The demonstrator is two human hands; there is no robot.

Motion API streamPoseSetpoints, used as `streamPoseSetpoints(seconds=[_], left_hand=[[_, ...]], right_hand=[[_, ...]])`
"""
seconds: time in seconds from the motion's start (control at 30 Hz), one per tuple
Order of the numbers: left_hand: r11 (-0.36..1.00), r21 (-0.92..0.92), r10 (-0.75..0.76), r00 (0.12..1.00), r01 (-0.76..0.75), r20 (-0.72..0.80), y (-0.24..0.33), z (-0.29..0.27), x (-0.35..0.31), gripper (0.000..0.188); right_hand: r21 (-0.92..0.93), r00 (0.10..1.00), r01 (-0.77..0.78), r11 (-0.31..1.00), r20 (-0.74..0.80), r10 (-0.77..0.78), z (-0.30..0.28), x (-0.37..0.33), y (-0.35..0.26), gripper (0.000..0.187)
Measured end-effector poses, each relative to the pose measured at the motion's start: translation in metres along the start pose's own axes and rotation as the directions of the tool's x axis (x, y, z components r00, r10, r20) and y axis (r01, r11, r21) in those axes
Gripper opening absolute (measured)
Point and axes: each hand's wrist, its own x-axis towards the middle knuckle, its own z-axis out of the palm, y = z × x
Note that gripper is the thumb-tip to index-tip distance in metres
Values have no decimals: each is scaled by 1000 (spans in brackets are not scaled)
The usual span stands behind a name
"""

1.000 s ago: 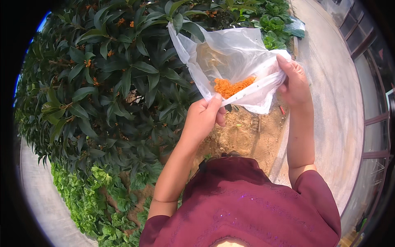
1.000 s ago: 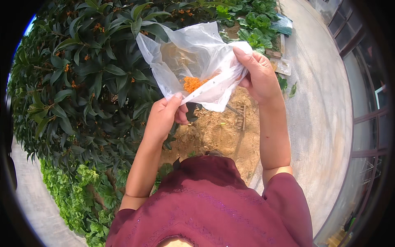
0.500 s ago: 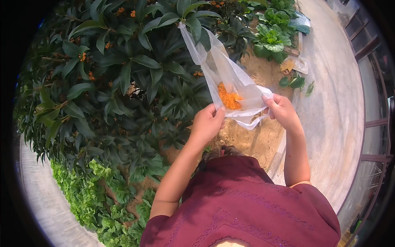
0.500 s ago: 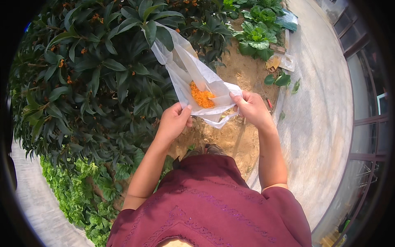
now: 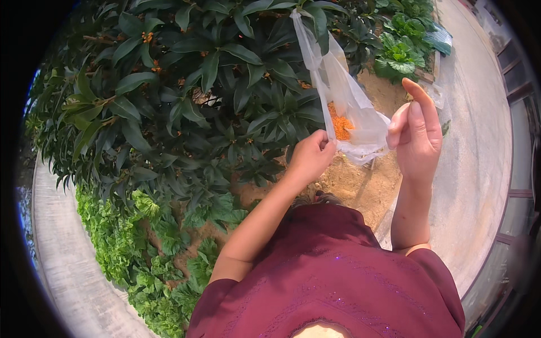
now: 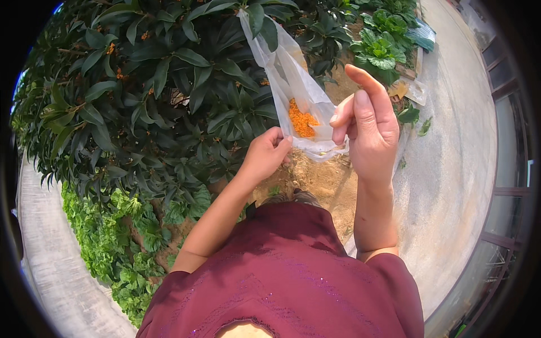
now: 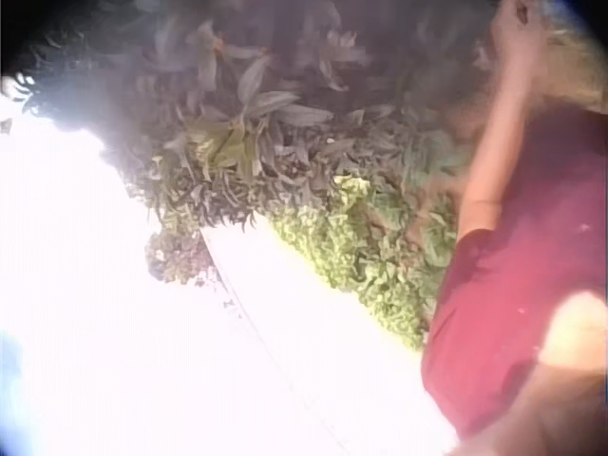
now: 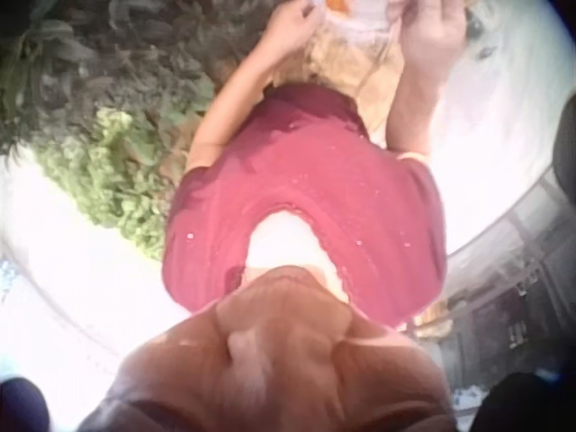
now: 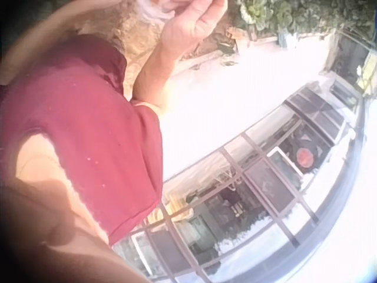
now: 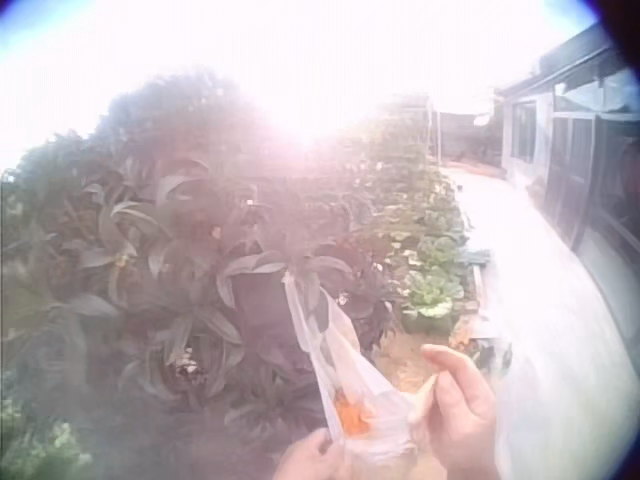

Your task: The person picks small orange flowers from a leafy bush by hand and places them into a white plastic bag. The person repeatedly reaches into the foliage, plucks flowers, and transfers them to the bag held in the other hand.

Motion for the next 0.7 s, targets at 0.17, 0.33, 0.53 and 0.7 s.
streamPoseSetpoints(seconds=[0.17,0.33,0.53,0.7], left_hand=[[986,43,154,981,-160,121,-3,-10,-27,24],[998,-62,35,972,-21,232,-65,-51,-66,20],[967,-159,-197,980,197,17,-98,-95,-103,17],[978,-170,-145,982,123,-120,-114,-106,-115,18]], right_hand=[[-862,937,336,380,347,-41,14,-4,44,48],[-340,871,-139,930,405,278,34,-16,31,29],[-394,628,-364,844,565,535,107,-48,84,33],[-393,471,-379,838,697,540,147,-52,144,37]])
